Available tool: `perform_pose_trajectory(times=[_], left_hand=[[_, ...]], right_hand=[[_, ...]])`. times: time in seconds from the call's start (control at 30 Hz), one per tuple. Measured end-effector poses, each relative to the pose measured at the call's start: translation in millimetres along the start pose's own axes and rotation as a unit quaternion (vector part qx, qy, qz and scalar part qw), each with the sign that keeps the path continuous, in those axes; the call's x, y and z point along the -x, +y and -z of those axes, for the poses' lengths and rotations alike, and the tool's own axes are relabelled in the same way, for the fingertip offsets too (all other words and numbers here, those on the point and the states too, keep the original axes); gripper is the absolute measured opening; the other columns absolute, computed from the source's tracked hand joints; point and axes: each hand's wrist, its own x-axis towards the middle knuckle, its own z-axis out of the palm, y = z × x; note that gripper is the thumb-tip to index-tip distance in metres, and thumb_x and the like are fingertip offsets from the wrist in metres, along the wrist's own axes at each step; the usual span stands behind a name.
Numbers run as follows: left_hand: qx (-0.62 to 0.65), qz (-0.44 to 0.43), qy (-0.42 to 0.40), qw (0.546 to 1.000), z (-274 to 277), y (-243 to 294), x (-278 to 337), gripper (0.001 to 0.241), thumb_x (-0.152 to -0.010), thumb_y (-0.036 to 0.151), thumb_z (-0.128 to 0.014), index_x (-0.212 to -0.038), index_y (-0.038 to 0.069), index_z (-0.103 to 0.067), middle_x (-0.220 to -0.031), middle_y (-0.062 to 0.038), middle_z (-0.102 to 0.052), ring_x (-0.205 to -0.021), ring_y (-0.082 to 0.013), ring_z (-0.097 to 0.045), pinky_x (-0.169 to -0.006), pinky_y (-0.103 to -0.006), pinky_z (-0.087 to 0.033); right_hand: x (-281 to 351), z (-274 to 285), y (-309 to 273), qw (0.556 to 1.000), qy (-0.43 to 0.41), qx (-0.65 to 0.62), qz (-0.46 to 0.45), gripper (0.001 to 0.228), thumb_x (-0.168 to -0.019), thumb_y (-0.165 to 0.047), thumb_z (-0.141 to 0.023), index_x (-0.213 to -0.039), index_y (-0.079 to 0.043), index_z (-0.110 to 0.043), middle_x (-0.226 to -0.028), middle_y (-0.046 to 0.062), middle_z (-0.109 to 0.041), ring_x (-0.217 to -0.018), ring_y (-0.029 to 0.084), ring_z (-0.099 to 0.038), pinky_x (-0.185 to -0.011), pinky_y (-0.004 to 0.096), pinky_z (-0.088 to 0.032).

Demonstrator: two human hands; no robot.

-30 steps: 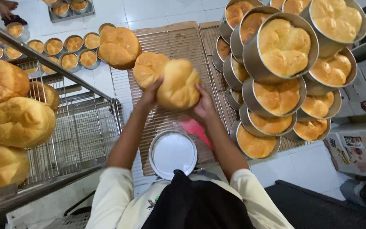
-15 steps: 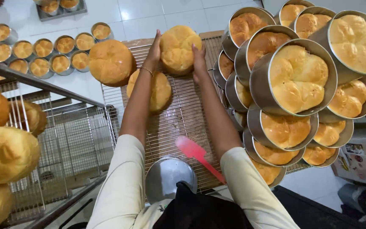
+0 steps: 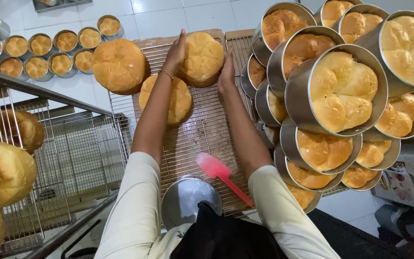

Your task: The person uses a spatula to loosen and remove fresh bread from metal baking tins, placing the loaves onto cooling racks.

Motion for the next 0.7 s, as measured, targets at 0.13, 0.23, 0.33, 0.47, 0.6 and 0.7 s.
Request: perform_pose_trajectory(times=[0.13,0.23,0.33,0.47,0.6,0.7], left_hand=[[0.013,0.033,0.026,0.999,1.2,-0.1,2.8,0.103,-0.091,0.082,-0.026,-0.151,0.001,-0.045,-0.157,-0.021,-0.043,-0.146,-0.0328,-0.038,-0.117,-0.0391,-0.033],[0.139,0.006,-0.049,0.989,5.0,-1.3,14.3,0.102,-0.092,0.080,-0.035,-0.151,-0.002,-0.043,-0.157,-0.020,-0.046,-0.147,-0.0306,-0.044,-0.118,-0.0389,-0.034],[0.047,0.050,0.027,0.997,8.6,9.5,28.8,0.095,-0.095,0.077,-0.031,-0.151,0.002,-0.046,-0.154,-0.020,-0.050,-0.144,-0.0302,-0.047,-0.117,-0.0387,-0.036],[-0.060,-0.099,0.110,0.987,22.3,64.0,122.4,0.072,-0.102,0.060,-0.042,-0.146,0.005,-0.055,-0.148,-0.020,-0.058,-0.139,-0.0324,-0.052,-0.116,-0.0405,-0.039],[-0.044,-0.222,0.248,0.942,40.5,55.6,234.0,0.058,-0.104,0.039,-0.062,-0.148,0.001,-0.054,-0.152,-0.021,-0.053,-0.145,-0.0324,-0.048,-0.122,-0.0419,-0.035],[0.082,-0.086,0.348,0.930,40.6,-1.9,276.4,0.070,-0.102,0.038,-0.060,-0.160,0.004,-0.039,-0.156,-0.021,-0.043,-0.145,-0.0305,-0.045,-0.122,-0.0400,-0.037]], right_hand=[[-0.5,7.0,-0.5,0.996,0.005,-0.051,0.069,0.085,-0.104,-0.066,-0.032,-0.161,-0.002,-0.029,-0.167,0.019,-0.035,-0.154,0.031,-0.033,-0.125,0.043,-0.023],[14.5,4.5,-15.8,0.995,-0.010,-0.036,0.090,0.081,-0.104,-0.063,-0.029,-0.164,-0.009,-0.021,-0.172,0.011,-0.022,-0.157,0.026,-0.023,-0.128,0.043,-0.016],[18.0,14.6,-16.5,0.997,-0.040,-0.031,0.057,0.078,-0.105,-0.063,-0.025,-0.165,-0.014,-0.019,-0.173,0.009,-0.018,-0.158,0.026,-0.021,-0.128,0.046,-0.014],[25.6,19.3,1.8,0.996,0.012,0.002,0.092,0.079,-0.105,-0.063,-0.030,-0.165,-0.013,-0.023,-0.173,0.010,-0.020,-0.159,0.027,-0.018,-0.127,0.046,-0.013],[108.9,-17.1,5.2,0.979,0.160,0.128,0.016,0.079,-0.101,-0.062,-0.036,-0.162,-0.015,-0.024,-0.169,0.010,-0.026,-0.153,0.029,-0.026,-0.123,0.049,-0.023],[152.5,-33.5,53.4,0.982,0.011,0.178,0.057,0.073,-0.105,-0.056,-0.038,-0.161,-0.008,-0.032,-0.168,0.013,-0.032,-0.156,0.028,-0.028,-0.126,0.043,-0.021]])
